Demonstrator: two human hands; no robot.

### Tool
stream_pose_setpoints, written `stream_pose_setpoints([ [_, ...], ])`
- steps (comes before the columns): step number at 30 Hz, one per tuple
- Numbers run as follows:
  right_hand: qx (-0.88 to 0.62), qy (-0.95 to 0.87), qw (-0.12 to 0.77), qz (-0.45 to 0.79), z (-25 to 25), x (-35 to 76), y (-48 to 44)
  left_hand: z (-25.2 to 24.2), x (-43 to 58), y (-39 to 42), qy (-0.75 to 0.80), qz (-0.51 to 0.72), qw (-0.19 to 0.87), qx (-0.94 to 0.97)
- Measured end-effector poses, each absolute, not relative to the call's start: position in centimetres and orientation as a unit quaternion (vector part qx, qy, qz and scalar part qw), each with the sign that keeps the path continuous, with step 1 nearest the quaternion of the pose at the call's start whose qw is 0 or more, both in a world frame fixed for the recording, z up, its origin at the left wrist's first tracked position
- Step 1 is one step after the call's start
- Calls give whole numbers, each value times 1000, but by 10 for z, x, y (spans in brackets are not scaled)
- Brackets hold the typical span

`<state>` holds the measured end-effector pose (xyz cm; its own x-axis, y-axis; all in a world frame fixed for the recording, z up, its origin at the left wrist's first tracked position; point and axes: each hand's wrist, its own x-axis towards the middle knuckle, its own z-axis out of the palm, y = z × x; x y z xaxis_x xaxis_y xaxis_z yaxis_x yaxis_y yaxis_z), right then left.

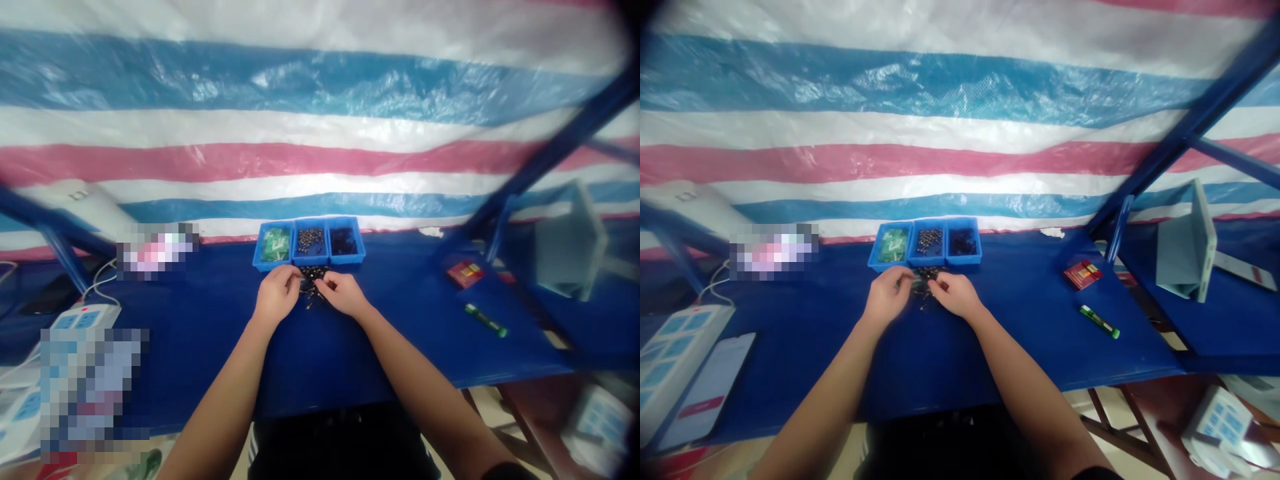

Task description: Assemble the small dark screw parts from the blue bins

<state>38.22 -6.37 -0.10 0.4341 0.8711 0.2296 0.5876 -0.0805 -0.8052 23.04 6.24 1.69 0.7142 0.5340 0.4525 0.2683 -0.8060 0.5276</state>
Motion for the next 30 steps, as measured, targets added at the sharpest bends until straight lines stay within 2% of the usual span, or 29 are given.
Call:
stream_pose_setpoints([
  [12, -707, -562, 393, 172, -2, 385, -67, 8, 244, 55, 188, 266, 219, 920],
  [23, -702, -559, 407, 171, -8, 390, -63, 7, 245, 57, 187, 259, 206, 925],
  [30, -711, -557, 411, 125, -10, 391, -62, 5, 246, 57, 184, 257, 202, 927],
])
